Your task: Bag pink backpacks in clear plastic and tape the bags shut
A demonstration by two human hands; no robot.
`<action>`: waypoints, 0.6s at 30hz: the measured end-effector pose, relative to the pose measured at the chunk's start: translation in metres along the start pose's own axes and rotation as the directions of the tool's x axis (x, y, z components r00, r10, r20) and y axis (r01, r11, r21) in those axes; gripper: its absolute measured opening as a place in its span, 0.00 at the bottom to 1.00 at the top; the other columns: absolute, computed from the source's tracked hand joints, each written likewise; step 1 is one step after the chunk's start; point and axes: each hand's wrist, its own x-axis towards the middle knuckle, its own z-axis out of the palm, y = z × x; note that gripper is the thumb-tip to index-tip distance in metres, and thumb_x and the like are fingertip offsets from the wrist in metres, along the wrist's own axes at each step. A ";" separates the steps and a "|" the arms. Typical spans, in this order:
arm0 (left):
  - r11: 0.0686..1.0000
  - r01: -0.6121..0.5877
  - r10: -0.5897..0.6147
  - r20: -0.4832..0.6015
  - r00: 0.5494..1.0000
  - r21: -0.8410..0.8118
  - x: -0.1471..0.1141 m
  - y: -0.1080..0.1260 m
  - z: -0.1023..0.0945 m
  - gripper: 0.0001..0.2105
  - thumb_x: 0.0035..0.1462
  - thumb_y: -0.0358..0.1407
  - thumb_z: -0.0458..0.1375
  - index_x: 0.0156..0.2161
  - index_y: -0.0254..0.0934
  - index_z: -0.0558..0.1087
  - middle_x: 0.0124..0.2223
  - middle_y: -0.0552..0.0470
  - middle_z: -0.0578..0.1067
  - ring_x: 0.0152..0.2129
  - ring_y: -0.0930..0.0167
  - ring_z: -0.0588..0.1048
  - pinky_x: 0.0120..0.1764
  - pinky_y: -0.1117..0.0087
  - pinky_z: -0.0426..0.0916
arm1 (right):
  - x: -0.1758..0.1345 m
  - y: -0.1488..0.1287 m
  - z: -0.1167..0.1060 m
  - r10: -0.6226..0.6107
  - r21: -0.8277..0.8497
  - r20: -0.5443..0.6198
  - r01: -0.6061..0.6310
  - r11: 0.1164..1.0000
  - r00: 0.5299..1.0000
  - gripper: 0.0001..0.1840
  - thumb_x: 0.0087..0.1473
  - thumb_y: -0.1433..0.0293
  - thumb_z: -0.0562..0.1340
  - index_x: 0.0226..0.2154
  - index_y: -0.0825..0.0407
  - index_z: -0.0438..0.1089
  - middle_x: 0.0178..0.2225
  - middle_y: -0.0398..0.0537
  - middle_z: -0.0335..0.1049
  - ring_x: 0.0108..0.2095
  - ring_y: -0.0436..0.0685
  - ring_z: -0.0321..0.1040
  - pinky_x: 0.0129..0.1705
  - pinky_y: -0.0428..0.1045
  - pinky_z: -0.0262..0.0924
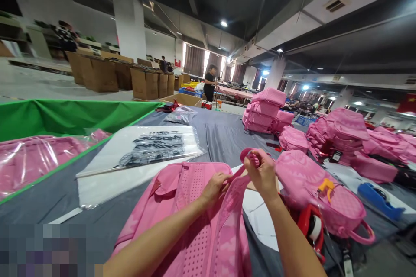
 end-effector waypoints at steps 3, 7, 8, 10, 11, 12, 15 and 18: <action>0.887 -0.389 0.427 -0.120 0.896 0.247 -0.006 0.041 -0.012 0.18 0.66 0.33 0.53 0.60 0.32 0.70 0.54 0.40 0.74 0.52 0.62 0.71 0.57 0.59 0.62 | 0.009 0.009 -0.017 0.161 0.018 0.180 -0.167 0.986 0.970 0.23 0.47 0.52 0.62 0.30 0.57 0.68 0.25 0.47 0.62 0.23 0.51 0.55 0.23 0.45 0.49; 0.425 -0.763 0.878 -0.016 0.479 0.487 0.002 0.102 -0.019 0.26 0.67 0.26 0.54 0.68 0.33 0.58 0.59 0.40 0.72 0.61 0.67 0.66 0.62 0.63 0.61 | 0.015 0.006 -0.017 0.122 0.050 0.373 -0.152 0.987 0.920 0.23 0.48 0.50 0.61 0.27 0.56 0.64 0.24 0.45 0.59 0.24 0.50 0.53 0.25 0.45 0.48; 0.455 -0.777 0.873 -0.047 0.485 0.435 0.006 0.112 -0.018 0.26 0.66 0.27 0.56 0.67 0.34 0.59 0.60 0.39 0.71 0.61 0.67 0.66 0.62 0.63 0.61 | 0.015 0.003 -0.016 0.120 0.077 0.389 -0.162 0.984 0.914 0.24 0.48 0.50 0.61 0.26 0.55 0.63 0.24 0.44 0.58 0.24 0.50 0.53 0.25 0.45 0.49; 0.727 -0.675 0.682 -0.245 0.689 0.124 0.016 0.128 -0.015 0.21 0.63 0.30 0.60 0.60 0.33 0.69 0.59 0.39 0.72 0.56 0.65 0.71 0.58 0.64 0.66 | 0.014 -0.003 -0.015 0.147 0.122 0.432 -0.219 0.968 0.890 0.26 0.49 0.48 0.62 0.29 0.55 0.63 0.24 0.43 0.57 0.23 0.50 0.52 0.25 0.44 0.47; 0.850 -0.506 0.436 -0.341 0.833 -0.150 0.020 0.133 -0.014 0.16 0.61 0.32 0.61 0.54 0.32 0.73 0.56 0.38 0.74 0.51 0.65 0.75 0.54 0.65 0.69 | 0.013 -0.006 -0.017 0.156 0.142 0.463 -0.247 0.959 0.872 0.27 0.50 0.48 0.64 0.30 0.56 0.63 0.24 0.42 0.57 0.23 0.49 0.51 0.24 0.44 0.47; 0.857 -0.285 0.122 -0.368 0.922 -0.429 0.024 0.136 -0.015 0.11 0.61 0.32 0.60 0.48 0.31 0.75 0.52 0.39 0.76 0.44 0.67 0.77 0.49 0.66 0.72 | 0.012 -0.008 -0.019 0.149 0.165 0.503 -0.264 0.950 0.851 0.27 0.50 0.48 0.66 0.33 0.56 0.63 0.25 0.42 0.57 0.23 0.49 0.52 0.25 0.44 0.49; 0.520 0.194 -0.625 -0.216 0.750 -0.832 0.026 0.136 -0.023 0.06 0.63 0.29 0.53 0.41 0.30 0.71 0.35 0.48 0.77 0.26 0.75 0.75 0.35 0.74 0.72 | 0.017 -0.008 -0.022 0.022 0.259 0.600 -0.220 0.941 0.799 0.27 0.51 0.54 0.70 0.40 0.56 0.62 0.31 0.44 0.59 0.29 0.51 0.57 0.31 0.45 0.55; 0.320 0.472 -0.849 -0.027 0.527 -0.821 0.003 0.126 -0.029 0.09 0.65 0.27 0.50 0.33 0.28 0.68 0.23 0.52 0.69 0.14 0.79 0.65 0.20 0.79 0.59 | 0.034 0.003 -0.007 -0.128 0.219 0.573 -0.001 0.976 0.810 0.26 0.52 0.56 0.69 0.44 0.55 0.64 0.34 0.45 0.58 0.31 0.52 0.56 0.33 0.46 0.54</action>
